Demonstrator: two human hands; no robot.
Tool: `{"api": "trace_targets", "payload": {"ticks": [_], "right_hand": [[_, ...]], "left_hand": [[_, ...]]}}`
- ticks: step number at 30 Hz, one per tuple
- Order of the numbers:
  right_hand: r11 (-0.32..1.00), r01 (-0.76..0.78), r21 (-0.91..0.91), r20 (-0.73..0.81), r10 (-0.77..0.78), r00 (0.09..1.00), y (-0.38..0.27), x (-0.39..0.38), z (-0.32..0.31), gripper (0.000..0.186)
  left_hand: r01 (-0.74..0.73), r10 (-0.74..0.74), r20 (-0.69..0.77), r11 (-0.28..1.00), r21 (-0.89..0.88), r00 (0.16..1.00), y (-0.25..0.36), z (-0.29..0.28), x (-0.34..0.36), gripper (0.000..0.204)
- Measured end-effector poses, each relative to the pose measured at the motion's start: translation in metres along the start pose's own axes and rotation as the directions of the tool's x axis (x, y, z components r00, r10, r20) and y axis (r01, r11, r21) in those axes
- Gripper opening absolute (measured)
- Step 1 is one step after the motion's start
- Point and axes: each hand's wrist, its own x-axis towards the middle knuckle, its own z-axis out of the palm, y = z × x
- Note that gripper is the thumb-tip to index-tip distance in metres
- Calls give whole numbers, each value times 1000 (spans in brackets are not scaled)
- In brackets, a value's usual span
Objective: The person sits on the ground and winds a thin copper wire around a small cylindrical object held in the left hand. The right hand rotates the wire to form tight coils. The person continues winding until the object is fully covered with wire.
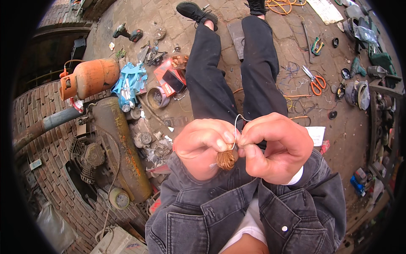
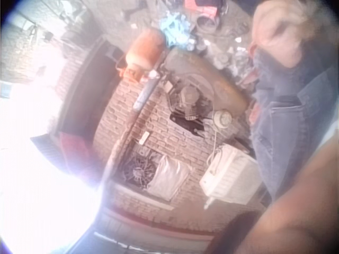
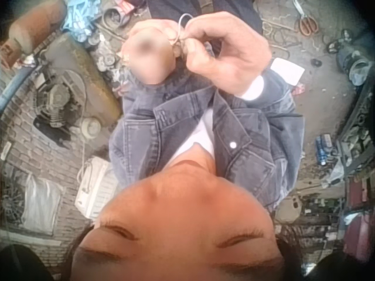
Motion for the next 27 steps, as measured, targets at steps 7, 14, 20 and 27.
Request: {"api": "trace_targets", "payload": {"ticks": [7,14,20,27], "right_hand": [[991,93,-98,151,-77,986,-7,14,-15,21],[973,50,-225,209,-2,978,-18,18,-20,19],[962,95,-255,202,-44,978,-15,18,-19,19],[956,138,-260,189,-90,978,-9,16,-15,20]], "left_hand": [[-11,-10,104,980,199,995,10,-10,7,16],[-35,-29,192,946,322,981,20,-15,11,14],[-54,-25,222,937,345,975,22,-15,13,16],[-61,-28,222,921,386,975,23,-17,12,17]]}}
